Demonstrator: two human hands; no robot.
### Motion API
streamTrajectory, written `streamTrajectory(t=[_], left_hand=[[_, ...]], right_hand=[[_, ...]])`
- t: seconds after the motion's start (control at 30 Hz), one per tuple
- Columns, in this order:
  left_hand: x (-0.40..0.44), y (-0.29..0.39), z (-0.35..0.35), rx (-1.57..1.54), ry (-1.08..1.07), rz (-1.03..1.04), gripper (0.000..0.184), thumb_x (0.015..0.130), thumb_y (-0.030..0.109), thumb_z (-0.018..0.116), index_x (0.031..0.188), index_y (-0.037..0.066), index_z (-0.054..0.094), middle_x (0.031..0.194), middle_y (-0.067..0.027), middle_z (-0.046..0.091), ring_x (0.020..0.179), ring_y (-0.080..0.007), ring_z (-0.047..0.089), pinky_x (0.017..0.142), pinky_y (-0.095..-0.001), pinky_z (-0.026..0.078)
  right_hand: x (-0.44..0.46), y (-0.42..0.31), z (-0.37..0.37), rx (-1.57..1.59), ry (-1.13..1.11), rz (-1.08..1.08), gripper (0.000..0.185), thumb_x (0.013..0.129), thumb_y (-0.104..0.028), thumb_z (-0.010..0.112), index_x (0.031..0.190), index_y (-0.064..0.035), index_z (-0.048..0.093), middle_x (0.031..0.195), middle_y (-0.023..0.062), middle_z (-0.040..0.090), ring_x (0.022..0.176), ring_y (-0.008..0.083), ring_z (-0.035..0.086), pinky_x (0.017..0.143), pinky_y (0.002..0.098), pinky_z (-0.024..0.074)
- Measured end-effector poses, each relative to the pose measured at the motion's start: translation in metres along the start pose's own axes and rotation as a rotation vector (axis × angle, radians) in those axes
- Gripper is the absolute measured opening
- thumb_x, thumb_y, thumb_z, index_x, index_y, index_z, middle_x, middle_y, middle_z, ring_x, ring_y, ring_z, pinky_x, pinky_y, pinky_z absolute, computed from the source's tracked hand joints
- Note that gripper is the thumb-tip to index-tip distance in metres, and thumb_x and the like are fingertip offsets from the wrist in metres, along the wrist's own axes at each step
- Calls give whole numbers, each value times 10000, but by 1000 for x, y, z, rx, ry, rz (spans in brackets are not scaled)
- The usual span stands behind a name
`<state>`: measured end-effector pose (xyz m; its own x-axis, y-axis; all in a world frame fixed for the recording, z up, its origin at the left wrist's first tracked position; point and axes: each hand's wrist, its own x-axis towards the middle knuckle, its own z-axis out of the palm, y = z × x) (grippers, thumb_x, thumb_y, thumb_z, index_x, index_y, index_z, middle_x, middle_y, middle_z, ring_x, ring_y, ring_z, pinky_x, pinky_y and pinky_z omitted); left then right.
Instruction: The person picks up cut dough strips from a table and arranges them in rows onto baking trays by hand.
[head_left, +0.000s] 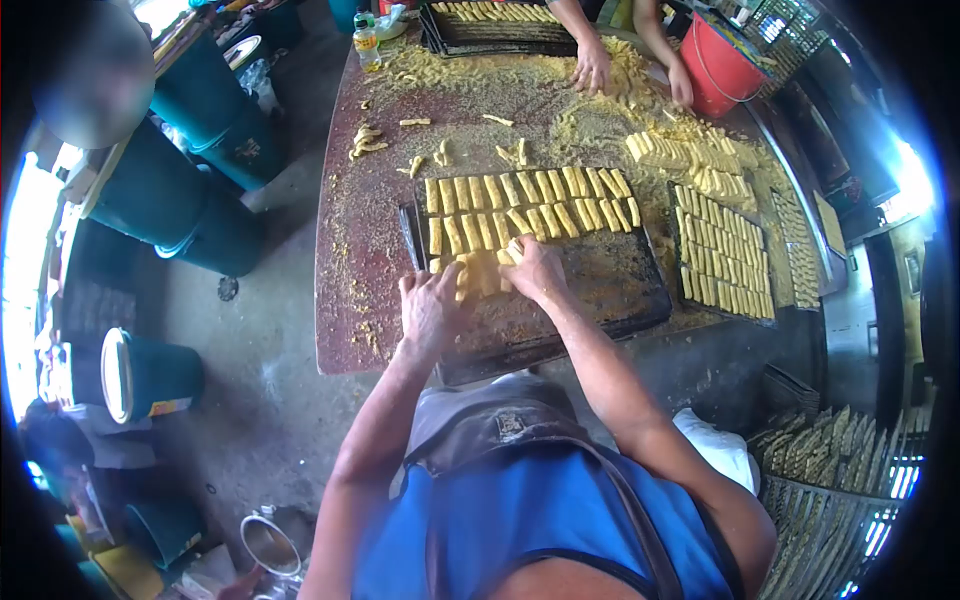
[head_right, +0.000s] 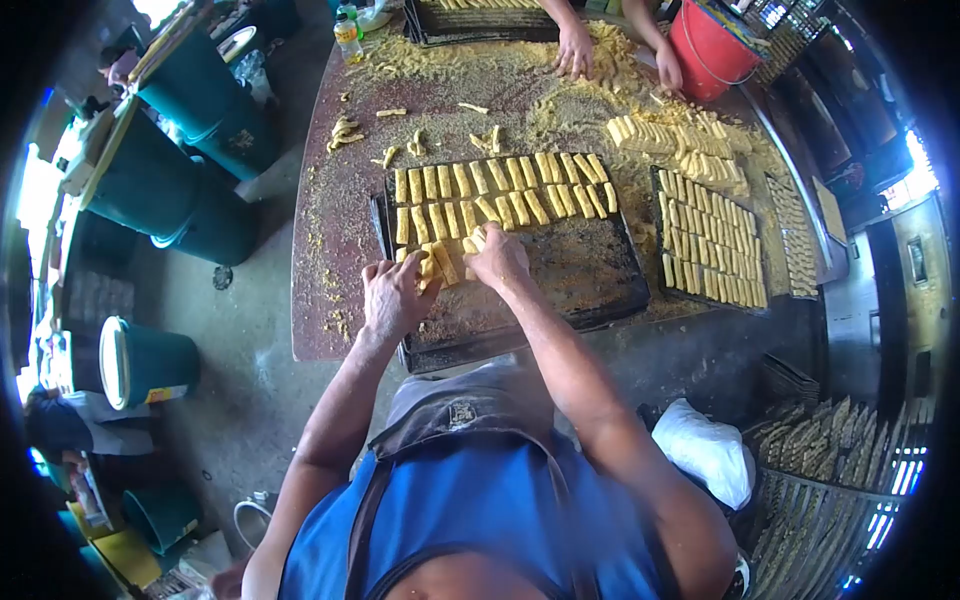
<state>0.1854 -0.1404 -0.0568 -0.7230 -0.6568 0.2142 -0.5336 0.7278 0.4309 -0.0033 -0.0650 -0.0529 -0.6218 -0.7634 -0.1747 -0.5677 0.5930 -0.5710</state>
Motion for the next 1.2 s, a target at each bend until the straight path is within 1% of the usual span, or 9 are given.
streamTrajectory(t=[0.23,0.3,0.37,0.43,0.57,0.97,1.03,1.1,1.2], left_hand=[[14,24,5,165,-123,-374,309,845,300,652,1099,125,627,866,-120,718,911,-307,663,926,-464,394],[12,24,4,96,-67,-354,258,839,280,659,1049,132,637,822,-98,715,894,-306,662,915,-469,394],[9,22,3,93,-55,-298,257,835,285,700,1042,134,676,841,-60,709,888,-273,636,885,-437,396],[6,25,-3,172,132,-150,293,826,328,739,1045,138,695,968,-45,702,947,-242,607,916,-424,371],[6,24,6,36,79,123,394,786,361,784,1102,139,711,1092,-10,689,1081,-211,574,974,-447,335],[28,33,14,-148,-42,206,402,757,300,814,1123,168,715,1182,1,678,1176,-207,549,1008,-443,328],[39,43,31,-165,-94,357,384,772,302,803,1125,178,715,1193,-17,663,1190,-225,545,1008,-443,346],[46,56,37,-172,-142,336,395,757,307,809,1118,178,716,1175,-25,662,1177,-242,547,1000,-447,356],[50,63,34,-96,-103,264,438,741,338,819,1130,170,708,1149,-34,658,1148,-237,553,1002,-456,351]], right_hand=[[5,14,-19,6,-49,-53,559,768,-311,780,1206,-31,575,1047,208,698,990,338,686,834,418,559],[5,21,-19,-106,14,-123,481,798,-293,745,1168,-32,581,1035,204,695,950,339,692,799,427,570],[6,21,-26,-113,-121,14,482,808,-293,736,1181,-33,577,1056,206,689,940,347,695,807,431,570],[6,21,-31,-125,-109,36,486,800,-302,746,1169,-29,587,1040,207,694,939,345,696,810,428,568],[5,34,-30,68,-47,4,492,766,-316,788,1118,-13,625,991,209,708,957,344,694,830,425,558],[8,50,-41,37,43,169,502,720,-326,799,1092,-16,666,1016,200,710,997,344,678,881,417,524],[11,64,-39,8,63,114,471,743,-362,783,1067,-37,674,994,190,714,983,339,681,864,414,528],[7,59,-53,-8,19,237,451,749,-381,779,1047,-57,683,992,189,713,979,333,681,849,406,530],[10,74,-53,-18,-10,149,420,762,-387,767,1022,-66,689,951,174,720,937,316,693,828,399,533]])
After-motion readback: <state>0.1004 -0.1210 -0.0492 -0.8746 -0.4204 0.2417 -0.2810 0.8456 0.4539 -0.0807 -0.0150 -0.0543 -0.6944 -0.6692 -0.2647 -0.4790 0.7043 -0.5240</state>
